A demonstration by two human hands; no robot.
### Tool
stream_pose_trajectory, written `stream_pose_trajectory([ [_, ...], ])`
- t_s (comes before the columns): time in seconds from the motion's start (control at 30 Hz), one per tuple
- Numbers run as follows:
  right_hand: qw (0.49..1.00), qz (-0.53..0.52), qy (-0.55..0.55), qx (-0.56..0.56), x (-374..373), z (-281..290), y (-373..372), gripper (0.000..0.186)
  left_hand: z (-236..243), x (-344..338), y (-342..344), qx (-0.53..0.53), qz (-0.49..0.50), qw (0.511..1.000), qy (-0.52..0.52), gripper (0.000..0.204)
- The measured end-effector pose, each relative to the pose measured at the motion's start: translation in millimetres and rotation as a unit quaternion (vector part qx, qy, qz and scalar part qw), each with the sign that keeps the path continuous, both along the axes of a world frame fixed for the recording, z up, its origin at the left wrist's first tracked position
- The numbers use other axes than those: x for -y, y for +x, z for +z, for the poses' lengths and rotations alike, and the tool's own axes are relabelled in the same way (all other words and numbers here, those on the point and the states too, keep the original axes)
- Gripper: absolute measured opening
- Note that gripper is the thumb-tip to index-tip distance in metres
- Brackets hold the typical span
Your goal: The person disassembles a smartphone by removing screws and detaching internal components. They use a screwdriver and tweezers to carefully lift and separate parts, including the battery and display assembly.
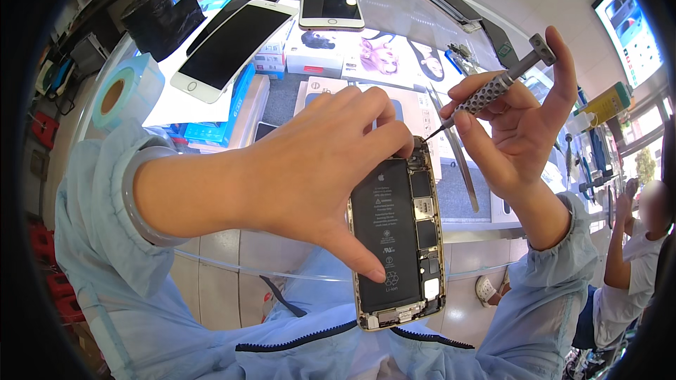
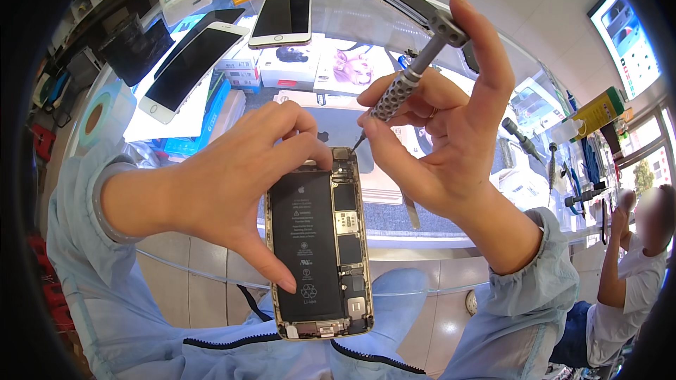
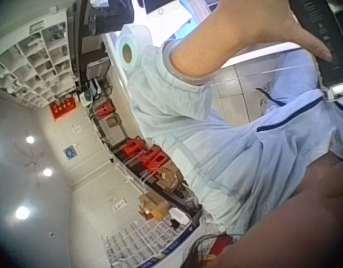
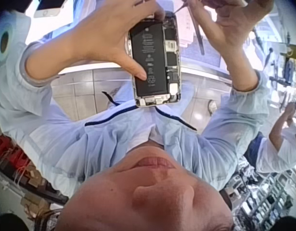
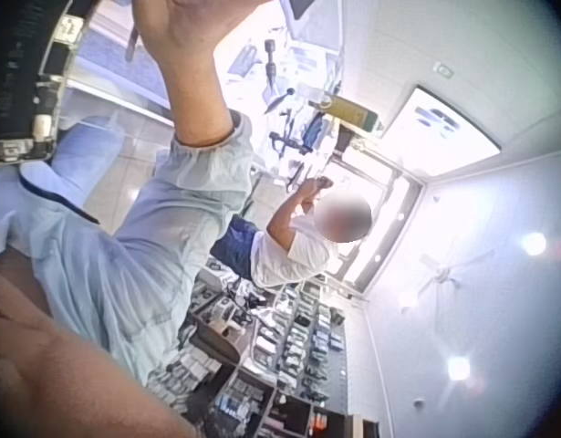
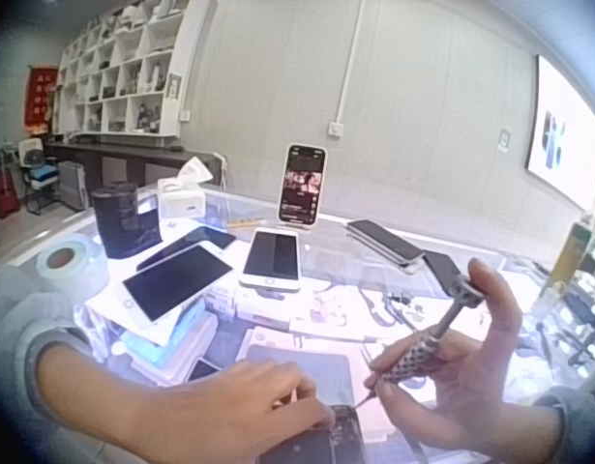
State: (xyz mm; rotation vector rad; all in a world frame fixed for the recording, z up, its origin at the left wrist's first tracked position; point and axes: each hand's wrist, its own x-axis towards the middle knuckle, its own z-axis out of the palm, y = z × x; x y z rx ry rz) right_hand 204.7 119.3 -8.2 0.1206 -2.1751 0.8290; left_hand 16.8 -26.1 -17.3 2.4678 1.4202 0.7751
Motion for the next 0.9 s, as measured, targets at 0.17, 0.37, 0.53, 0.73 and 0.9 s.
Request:
stream_pose_trajectory([
  [0.17, 0.998, -0.023, 0.063, -0.001, 1, -2, -4, 0.096, 0, 1, -1, 0.002, 0.006, 1.0, -0.005, 0.092],
  [0.37, 0.997, -0.033, 0.059, -0.034, 1, 0, 1, 0.097, 0, 0, 0, 0.006, 0.0, 1.0, -0.004, 0.092],
  [0.53, 0.997, -0.03, 0.057, -0.03, 1, -1, 1, 0.096, 0, 2, 0, -0.003, 0.005, 1.0, -0.005, 0.093],
  [0.73, 0.995, -0.052, 0.074, -0.047, -14, 3, 1, 0.094, -2, -4, -1, 0.083, 0.009, 0.997, 0.007, 0.084],
  [0.9, 0.995, -0.036, -0.003, -0.098, -27, 9, -3, 0.085, 4, -55, 6, 0.134, 0.07, 0.985, 0.078, 0.045],
])
